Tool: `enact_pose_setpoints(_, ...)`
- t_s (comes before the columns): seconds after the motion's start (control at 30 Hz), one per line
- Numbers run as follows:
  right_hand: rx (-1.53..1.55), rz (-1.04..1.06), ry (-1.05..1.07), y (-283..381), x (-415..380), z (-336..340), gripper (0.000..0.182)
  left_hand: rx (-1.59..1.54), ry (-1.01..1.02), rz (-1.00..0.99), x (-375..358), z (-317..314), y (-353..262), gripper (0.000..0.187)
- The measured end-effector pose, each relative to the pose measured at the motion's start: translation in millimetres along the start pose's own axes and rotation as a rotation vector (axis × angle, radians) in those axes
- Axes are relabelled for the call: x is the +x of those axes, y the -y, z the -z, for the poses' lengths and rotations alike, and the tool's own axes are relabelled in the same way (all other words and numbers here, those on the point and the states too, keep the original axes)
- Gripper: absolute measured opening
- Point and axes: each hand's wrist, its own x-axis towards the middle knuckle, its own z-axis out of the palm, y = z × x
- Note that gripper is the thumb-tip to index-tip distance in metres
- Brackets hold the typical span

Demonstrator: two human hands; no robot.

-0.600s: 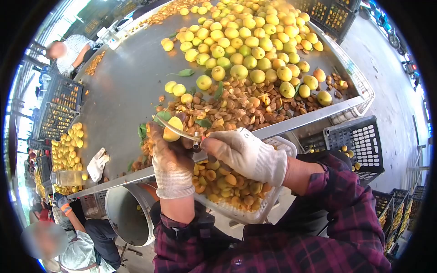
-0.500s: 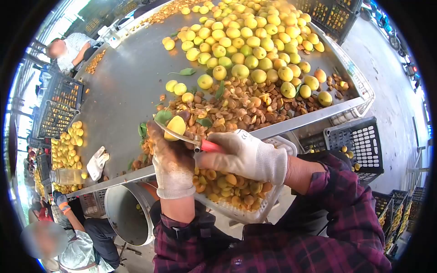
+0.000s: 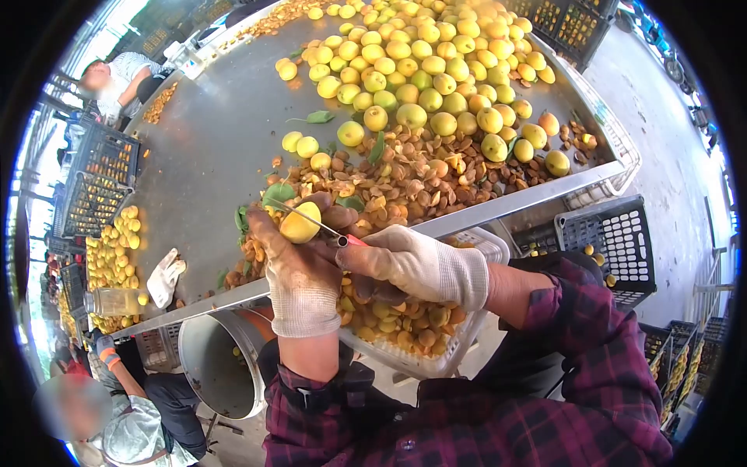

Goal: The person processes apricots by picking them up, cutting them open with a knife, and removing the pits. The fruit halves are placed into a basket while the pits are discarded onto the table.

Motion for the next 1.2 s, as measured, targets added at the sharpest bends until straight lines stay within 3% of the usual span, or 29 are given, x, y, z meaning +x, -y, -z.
enact_pose_setpoints(0.2,0.224,-0.027,0.161,-13,7,-3,0.057,-0.075,-0.027,0.087,7,10,8,0.094)
enact_pose_setpoints(0.3,0.249,-0.012,0.096,-14,11,-15,0.052,-0.067,0.036,0.119,4,13,9,0.093)
enact_pose_setpoints(0.37,0.177,-0.037,0.077,-19,16,-14,0.048,-0.027,0.003,0.109,3,12,6,0.091)
enact_pose_setpoints(0.43,-0.196,0.144,-0.101,-24,22,-17,0.046,-0.118,-0.019,0.151,12,14,13,0.09)
enact_pose_setpoints(0.53,-0.438,0.252,-0.212,-19,28,-12,0.046,-0.255,-0.047,0.21,16,10,11,0.086)
enact_pose_setpoints(0.6,-0.466,0.222,-0.2,-14,25,-13,0.045,-0.308,-0.054,0.224,9,6,5,0.084)
enact_pose_setpoints(0.67,-0.499,0.193,-0.189,-7,24,-11,0.045,-0.015,-0.01,-0.007,-5,1,-4,0.084)
enact_pose_setpoints(0.77,-0.313,-0.004,-0.082,-4,24,-5,0.045,0.083,-0.015,-0.007,-17,-12,-16,0.074)
enact_pose_setpoints(0.83,-0.567,0.393,-0.309,-6,24,-4,0.043,0.101,-0.012,-0.104,-7,3,-2,0.068)
enact_pose_setpoints(0.87,-0.692,0.457,-0.427,-3,22,-10,0.04,0.123,-0.007,-0.197,-3,10,5,0.063)
enact_pose_setpoints(0.9,-0.69,0.458,-0.428,-5,24,-11,0.04,0.126,-0.007,-0.197,-4,9,3,0.063)
enact_pose_setpoints(1.0,-1.06,0.614,-0.547,-17,30,-10,0.029,0.039,-0.023,-0.209,-6,6,5,0.048)
enact_pose_setpoints(1.07,-1.057,0.575,-0.517,-28,43,-8,0.029,0.007,-0.194,-0.208,0,13,19,0.06)
enact_pose_setpoints(1.17,-1.022,0.578,-0.441,-33,48,-11,0.029,0.163,-0.189,-0.174,-4,8,5,0.06)
enact_pose_setpoints(1.2,-0.873,0.6,-0.429,-36,49,-16,0.029,0.158,-0.191,-0.172,-6,7,3,0.06)
